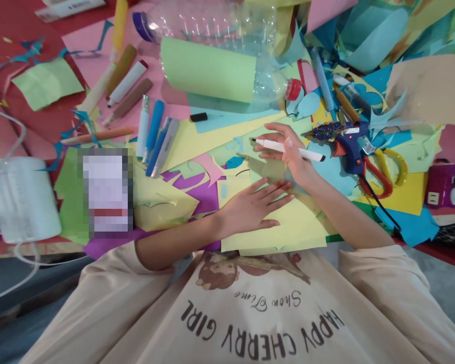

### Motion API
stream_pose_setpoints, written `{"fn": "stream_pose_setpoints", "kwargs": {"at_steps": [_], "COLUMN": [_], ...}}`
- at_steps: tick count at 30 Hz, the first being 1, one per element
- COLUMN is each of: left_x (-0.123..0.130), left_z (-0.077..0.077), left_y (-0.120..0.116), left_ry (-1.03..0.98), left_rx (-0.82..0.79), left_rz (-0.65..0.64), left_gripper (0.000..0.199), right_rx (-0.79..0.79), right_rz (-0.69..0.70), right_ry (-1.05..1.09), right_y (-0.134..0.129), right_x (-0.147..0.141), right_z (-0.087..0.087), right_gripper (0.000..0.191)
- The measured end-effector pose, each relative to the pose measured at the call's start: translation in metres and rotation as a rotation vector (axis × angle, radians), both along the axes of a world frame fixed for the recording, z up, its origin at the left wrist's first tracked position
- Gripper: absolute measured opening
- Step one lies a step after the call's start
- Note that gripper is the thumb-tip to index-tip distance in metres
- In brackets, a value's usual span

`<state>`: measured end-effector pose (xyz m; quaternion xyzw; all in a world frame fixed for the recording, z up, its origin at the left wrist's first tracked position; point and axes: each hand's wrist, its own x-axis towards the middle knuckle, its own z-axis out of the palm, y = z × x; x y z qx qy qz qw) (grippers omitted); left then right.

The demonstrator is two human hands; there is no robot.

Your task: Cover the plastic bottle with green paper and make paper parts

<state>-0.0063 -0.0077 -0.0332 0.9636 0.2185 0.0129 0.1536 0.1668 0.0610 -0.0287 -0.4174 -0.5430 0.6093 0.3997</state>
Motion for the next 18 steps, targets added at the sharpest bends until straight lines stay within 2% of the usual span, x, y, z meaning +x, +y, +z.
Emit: {"fn": "stream_pose_setpoints", "kwargs": {"at_steps": [3,5,8,10,18], "left_x": [0.0,0.0,0.001,0.001,0.0], "left_z": [0.001,0.002,0.003,0.002,0.001], "left_y": [0.0,0.001,0.001,0.001,0.0], "left_ry": [0.018,0.025,0.023,0.025,0.002], "left_rx": [-0.019,-0.026,-0.018,-0.009,0.008], "left_rz": [-0.002,-0.003,-0.005,0.0,0.011], "left_gripper": [0.065,0.065,0.065,0.065,0.062], "right_rx": [0.018,0.009,0.034,0.056,0.18], "right_rz": [-0.038,-0.046,-0.013,0.01,0.018], "right_ry": [0.023,0.0,-0.104,-0.18,-0.321], "right_y": [-0.002,-0.003,-0.003,-0.004,-0.006], "right_x": [-0.003,-0.003,-0.002,-0.002,-0.006], "right_z": [0.004,0.006,0.008,0.009,0.011], "right_gripper": [0.055,0.044,0.026,0.021,0.022]}}
